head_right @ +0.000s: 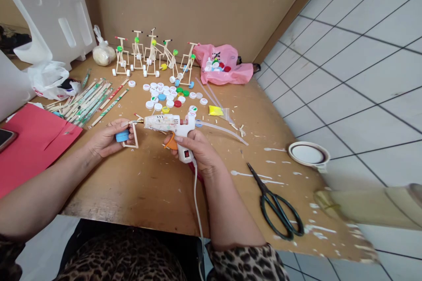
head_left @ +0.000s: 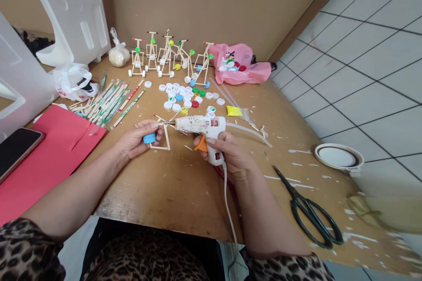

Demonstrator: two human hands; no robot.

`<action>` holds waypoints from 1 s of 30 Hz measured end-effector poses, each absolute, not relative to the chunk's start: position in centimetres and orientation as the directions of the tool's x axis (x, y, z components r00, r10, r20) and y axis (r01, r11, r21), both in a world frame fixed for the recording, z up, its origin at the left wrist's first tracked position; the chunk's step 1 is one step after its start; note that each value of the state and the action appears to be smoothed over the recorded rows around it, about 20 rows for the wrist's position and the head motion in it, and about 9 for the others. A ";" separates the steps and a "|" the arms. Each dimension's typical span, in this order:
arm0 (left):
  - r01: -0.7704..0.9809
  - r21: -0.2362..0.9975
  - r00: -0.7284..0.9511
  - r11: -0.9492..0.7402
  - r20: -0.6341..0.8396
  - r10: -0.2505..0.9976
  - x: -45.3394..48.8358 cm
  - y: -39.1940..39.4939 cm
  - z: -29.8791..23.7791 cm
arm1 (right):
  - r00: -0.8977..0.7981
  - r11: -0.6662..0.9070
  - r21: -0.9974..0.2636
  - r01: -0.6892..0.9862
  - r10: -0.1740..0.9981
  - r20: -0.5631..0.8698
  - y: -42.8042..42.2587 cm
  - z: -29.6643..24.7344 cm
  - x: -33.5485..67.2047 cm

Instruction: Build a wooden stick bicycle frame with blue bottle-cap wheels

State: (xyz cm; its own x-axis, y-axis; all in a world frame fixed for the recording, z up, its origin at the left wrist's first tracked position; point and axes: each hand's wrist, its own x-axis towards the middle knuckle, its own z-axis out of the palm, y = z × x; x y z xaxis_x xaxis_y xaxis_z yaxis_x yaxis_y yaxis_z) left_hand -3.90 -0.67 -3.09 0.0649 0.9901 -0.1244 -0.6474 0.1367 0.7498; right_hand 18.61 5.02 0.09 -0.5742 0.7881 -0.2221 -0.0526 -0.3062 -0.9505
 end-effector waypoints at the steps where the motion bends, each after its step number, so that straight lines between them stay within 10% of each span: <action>1: -0.645 0.752 0.061 0.137 -0.127 0.990 -3.9 -0.7 -3.0 | -0.574 -0.301 -0.952 -0.050 0.789 -0.219 5.0 0.1 18.6; 30: -0.673 0.724 0.082 0.152 -0.131 0.988 -3.8 -0.7 -2.8 | -0.626 -0.295 -0.952 -0.077 0.758 -0.184 5.5 -0.4 18.8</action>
